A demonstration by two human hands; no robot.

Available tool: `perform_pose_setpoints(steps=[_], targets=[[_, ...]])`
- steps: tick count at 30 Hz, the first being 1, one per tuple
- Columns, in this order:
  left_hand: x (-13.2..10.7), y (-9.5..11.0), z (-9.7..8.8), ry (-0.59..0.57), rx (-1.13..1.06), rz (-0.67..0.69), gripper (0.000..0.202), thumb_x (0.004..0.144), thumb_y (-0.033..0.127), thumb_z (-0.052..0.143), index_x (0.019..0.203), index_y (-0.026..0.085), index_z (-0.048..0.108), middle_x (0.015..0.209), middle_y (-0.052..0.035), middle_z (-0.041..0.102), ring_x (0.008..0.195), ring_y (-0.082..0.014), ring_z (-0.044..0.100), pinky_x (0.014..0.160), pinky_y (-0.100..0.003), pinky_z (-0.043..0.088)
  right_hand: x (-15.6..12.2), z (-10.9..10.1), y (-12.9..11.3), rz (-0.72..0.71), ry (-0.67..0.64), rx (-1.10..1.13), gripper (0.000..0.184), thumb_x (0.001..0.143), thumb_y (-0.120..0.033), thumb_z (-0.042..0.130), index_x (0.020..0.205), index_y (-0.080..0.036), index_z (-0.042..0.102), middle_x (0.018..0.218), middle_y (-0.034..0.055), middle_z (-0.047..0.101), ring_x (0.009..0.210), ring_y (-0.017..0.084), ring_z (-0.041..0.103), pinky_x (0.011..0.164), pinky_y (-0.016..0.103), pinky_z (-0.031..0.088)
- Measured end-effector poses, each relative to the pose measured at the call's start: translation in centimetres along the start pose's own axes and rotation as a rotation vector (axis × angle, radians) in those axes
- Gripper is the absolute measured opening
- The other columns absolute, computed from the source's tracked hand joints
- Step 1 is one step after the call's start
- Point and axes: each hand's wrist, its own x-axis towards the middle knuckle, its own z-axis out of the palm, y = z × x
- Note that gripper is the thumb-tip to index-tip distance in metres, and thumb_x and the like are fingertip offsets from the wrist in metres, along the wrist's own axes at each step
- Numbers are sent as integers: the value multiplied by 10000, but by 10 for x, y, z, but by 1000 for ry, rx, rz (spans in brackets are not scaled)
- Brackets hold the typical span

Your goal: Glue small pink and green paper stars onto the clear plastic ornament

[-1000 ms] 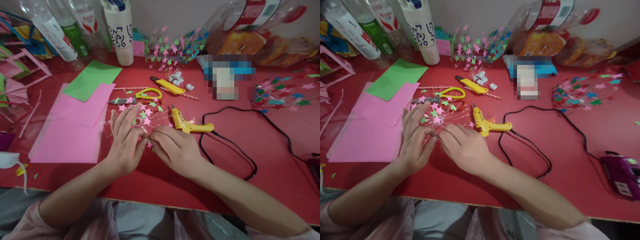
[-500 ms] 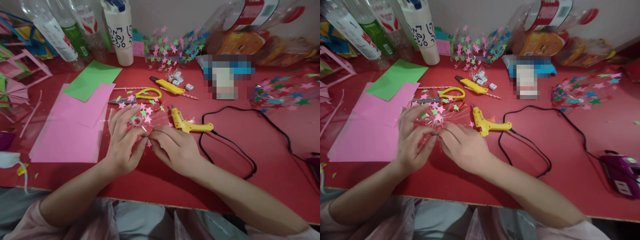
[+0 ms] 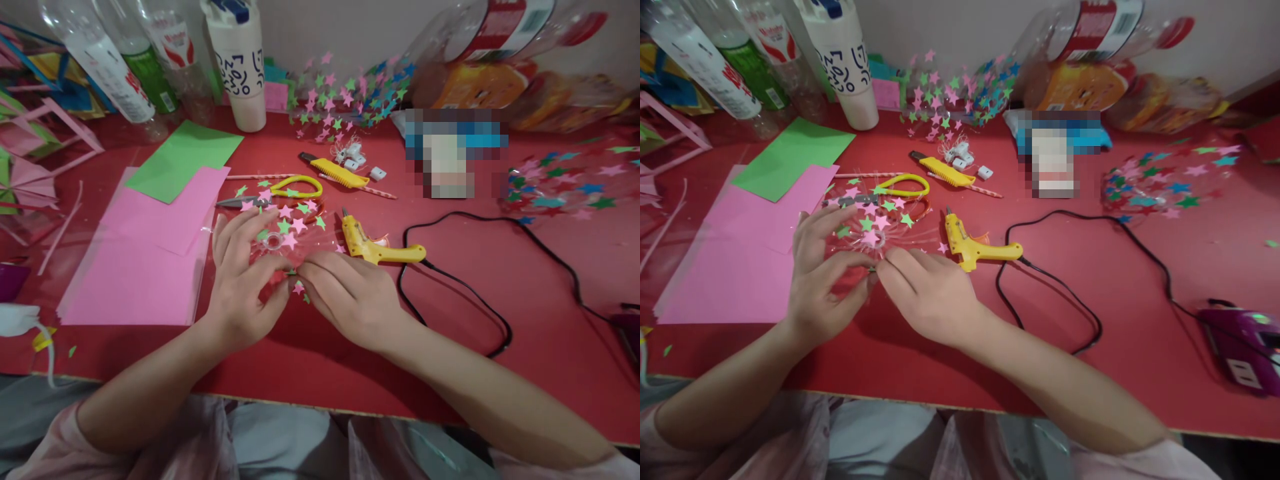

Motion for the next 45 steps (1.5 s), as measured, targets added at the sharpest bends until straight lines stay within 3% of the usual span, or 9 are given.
perform_pose_setpoints(steps=[7, 22, 33, 39, 45], targets=[[1, 1, -3, -13, -19, 38, 35, 779, 182, 598, 797, 211, 592, 1382, -77, 480, 1321, -301, 415, 1127, -561, 277, 1, -2, 0, -14, 32, -28, 172, 930, -143, 474, 908, -129, 644, 850, 50, 697, 734, 137, 623, 605, 259, 467], [-1, 6, -1, -26, -36, -54, 98, 857, 211, 536, 765, 229, 563, 1382, -60, 493, 1354, -302, 380, 1139, -602, 248, 0, -1, 0, -19, 35, -31, 151, 914, -145, 501, 961, -124, 644, 877, 57, 700, 746, 143, 637, 611, 260, 489], [-2, 6, 1, -19, 1, -22, 63, 868, 242, 533, 836, 234, 587, 1356, -69, 519, 1338, -286, 406, 1146, -600, 224, 3, -1, -1, 147, -28, 244, 154, 921, -136, 456, 886, -142, 606, 851, 59, 668, 772, 137, 629, 676, 253, 513], [2, 2, -3, 21, -16, -14, 128, 857, 270, 555, 981, 251, 578, 1285, -89, 564, 1252, -274, 495, 1106, -559, 329, 5, -5, -2, 199, -73, 348, 143, 932, -161, 446, 887, -153, 581, 855, 58, 654, 757, 128, 613, 670, 249, 513], [3, -3, -10, 87, -108, -64, 153, 889, 203, 483, 974, 254, 600, 1341, -60, 536, 1247, -250, 499, 1053, -489, 420, 1, -3, -2, 86, 90, 177, 215, 888, -130, 498, 1085, -161, 579, 1033, 98, 672, 928, 175, 650, 767, 295, 545]])
